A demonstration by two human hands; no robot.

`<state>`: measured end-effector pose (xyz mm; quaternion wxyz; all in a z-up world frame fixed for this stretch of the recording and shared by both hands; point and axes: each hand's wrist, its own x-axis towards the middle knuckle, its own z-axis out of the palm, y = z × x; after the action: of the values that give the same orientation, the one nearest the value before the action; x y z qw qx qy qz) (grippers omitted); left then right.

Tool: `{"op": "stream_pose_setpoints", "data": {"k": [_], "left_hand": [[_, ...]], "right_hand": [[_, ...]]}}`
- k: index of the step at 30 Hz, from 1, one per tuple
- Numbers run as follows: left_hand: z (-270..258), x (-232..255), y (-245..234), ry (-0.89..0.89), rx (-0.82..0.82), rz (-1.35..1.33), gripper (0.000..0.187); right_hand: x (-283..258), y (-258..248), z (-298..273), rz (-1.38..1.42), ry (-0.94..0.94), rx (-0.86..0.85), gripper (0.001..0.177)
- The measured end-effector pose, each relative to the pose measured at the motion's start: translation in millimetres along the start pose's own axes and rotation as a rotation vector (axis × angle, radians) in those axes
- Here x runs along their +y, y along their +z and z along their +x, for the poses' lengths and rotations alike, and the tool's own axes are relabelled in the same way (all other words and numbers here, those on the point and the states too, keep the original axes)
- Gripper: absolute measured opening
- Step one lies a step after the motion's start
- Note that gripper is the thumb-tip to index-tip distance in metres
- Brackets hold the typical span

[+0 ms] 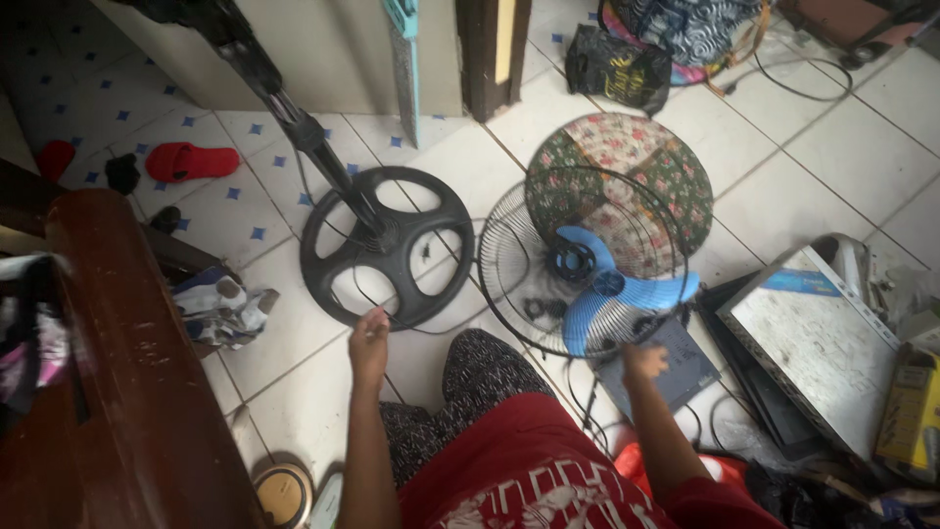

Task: The person unplugs a standing fan and proceeds to disassemble it. They remove the front grill, unscrew the central nut to detach the blue fan blades, and then remove the rear grill. The components are placed on the floor.

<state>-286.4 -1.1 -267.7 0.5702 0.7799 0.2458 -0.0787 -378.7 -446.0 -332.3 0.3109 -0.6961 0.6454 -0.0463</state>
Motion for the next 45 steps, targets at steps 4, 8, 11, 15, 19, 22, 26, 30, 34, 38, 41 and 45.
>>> {"op": "stream_pose_setpoints", "data": {"k": [4,8,11,15,19,22,26,30,34,38,41,45], "left_hand": [[20,-11,7,0.382,0.022,-0.009,0.037],[38,-30,14,0.267,0.062,-0.045,0.033],[42,-41,12,0.274,0.090,-0.107,0.029],[42,-43,8,0.264,0.088,-0.141,0.028],[29,-28,4,0.174,0.061,-0.150,0.028],[21,-16,1,0.164,0.069,-0.137,0.029],[15,0,-7,0.136,0.060,-0.087,0.030],[16,7,-10,0.172,0.077,-0.123,0.031],[15,30,-8,0.300,0.075,-0.156,0.048],[-26,102,-3,0.443,-0.199,-0.533,0.079],[-78,156,-19,0.755,-0.413,-0.619,0.084],[-125,205,-50,0.837,-0.635,-0.693,0.083]], "right_hand": [[-22,-28,-20,0.200,-0.071,-0.502,0.067],[-52,-24,-47,0.220,-0.077,-0.551,0.065],[-67,-19,-58,0.205,-0.059,-0.510,0.063],[-54,-19,-54,0.197,-0.012,-0.481,0.062],[-55,-14,-44,0.231,-0.026,-0.494,0.060],[-55,-11,-37,0.256,-0.043,-0.507,0.059],[-62,-9,-31,0.310,-0.065,-0.515,0.058],[-87,-11,-19,0.399,-0.092,-0.531,0.056],[-96,-20,1,0.517,-0.119,-0.552,0.055],[-101,-39,32,0.666,-0.164,-0.615,0.055],[-122,-71,23,0.769,-0.210,-0.709,0.054],[-144,-103,-17,0.889,-0.272,-0.927,0.054]]}}
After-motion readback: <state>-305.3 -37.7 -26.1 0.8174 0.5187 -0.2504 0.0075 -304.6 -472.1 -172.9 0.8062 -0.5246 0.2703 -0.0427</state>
